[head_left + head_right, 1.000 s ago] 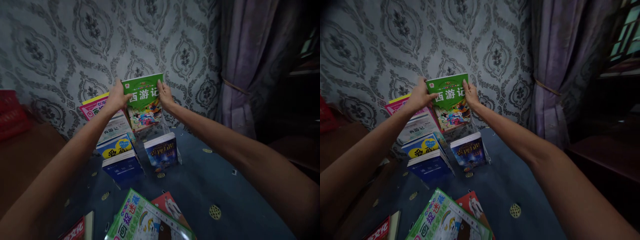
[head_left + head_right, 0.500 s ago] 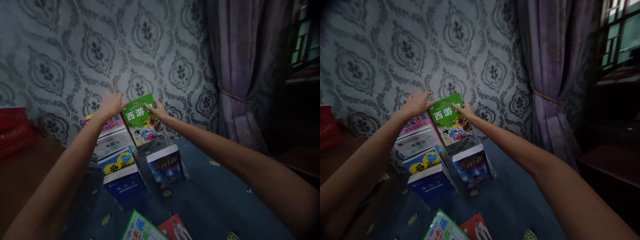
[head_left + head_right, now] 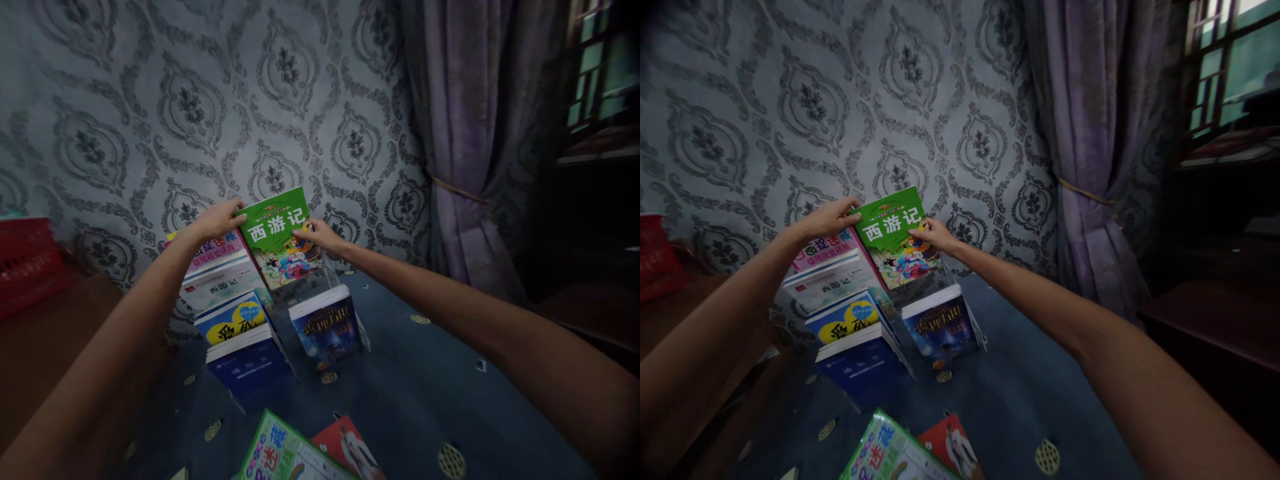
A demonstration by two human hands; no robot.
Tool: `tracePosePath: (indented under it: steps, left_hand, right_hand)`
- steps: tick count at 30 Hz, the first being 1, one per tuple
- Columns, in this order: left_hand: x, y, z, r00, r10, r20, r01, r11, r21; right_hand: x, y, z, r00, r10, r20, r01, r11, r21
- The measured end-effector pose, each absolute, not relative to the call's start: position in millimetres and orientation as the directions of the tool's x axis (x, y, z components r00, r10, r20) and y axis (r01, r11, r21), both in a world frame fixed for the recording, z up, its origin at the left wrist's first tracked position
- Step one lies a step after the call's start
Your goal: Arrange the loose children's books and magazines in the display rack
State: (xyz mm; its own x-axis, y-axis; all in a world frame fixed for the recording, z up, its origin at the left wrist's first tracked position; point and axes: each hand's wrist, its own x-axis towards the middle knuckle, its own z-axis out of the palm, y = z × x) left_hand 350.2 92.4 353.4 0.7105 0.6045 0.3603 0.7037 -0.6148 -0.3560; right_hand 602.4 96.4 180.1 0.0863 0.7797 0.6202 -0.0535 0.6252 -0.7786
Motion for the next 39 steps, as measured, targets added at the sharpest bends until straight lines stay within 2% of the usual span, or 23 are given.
tracePosePath:
  steps: [5,10,12,14,16,18,20,22,25,28,31,39]
  left_hand:
    - [348.2,96.1,340.2,0.711,0.551,0.438,0.702,-0.597,-0.388]
    - [336.5,54.2,317.3,0.633,0.439,0.637,0.732,-0.608,-0.308]
    - [330.0,27.8,294.6,0.639,0.376,0.671,0.696,-0.655,-0.296]
    - [324.3,2.2,261.7,0.704,0.329,0.629,0.621,-0.714,-0.322]
    - [321.0,-20.0,222.9,0.811,0.313,0.495,0.521,-0.771,-0.367]
    - [321.4,-36.8,184.9,0.856,0.322,0.405,0.482,-0.78,-0.398]
    - [325.3,-46.9,153.4,0.859,0.348,0.376,0.493,-0.763,-0.419]
    - [331.2,-50.1,131.3,0.839,0.407,0.361,0.536,-0.735,-0.415]
    - [339.2,-45.6,113.7,0.781,0.53,0.332,0.624,-0.685,-0.375]
    - [341.9,-39.2,106.8,0.715,0.614,0.335,0.699,-0.649,-0.301]
    - [339.8,-39.3,103.3,0.711,0.611,0.347,0.697,-0.679,-0.23]
    - [333.6,-40.5,85.1,0.726,0.556,0.405,0.663,-0.722,-0.197]
  right_hand:
    - [603.7,97.2,174.0,0.111,0.821,0.561,-0.037,0.567,-0.823]
    - [603.5,98.5,163.9,0.172,0.818,0.548,-0.019,0.559,-0.829]
    - [604.7,98.2,156.7,0.175,0.81,0.56,-0.012,0.57,-0.821]
    - [606.5,98.5,148.9,0.184,0.797,0.576,0.006,0.585,-0.811]
    - [608.4,99.2,141.8,0.196,0.793,0.578,0.036,0.583,-0.812]
    - [609.8,98.0,136.0,0.209,0.781,0.588,0.066,0.589,-0.805]
    - [610.3,90.8,130.5,0.256,0.732,0.631,0.126,0.622,-0.773]
    - [609.3,74.4,123.3,0.352,0.63,0.693,0.248,0.651,-0.718]
    - [603.1,33.9,105.7,0.453,0.49,0.745,0.461,0.586,-0.666]
    - [591.6,-9.3,82.6,0.306,0.566,0.766,0.595,0.514,-0.617]
    - [579.6,-36.1,61.1,0.126,0.641,0.757,0.675,0.504,-0.539]
    - [566.2,-36.9,41.5,0.179,0.569,0.802,0.748,0.451,-0.487]
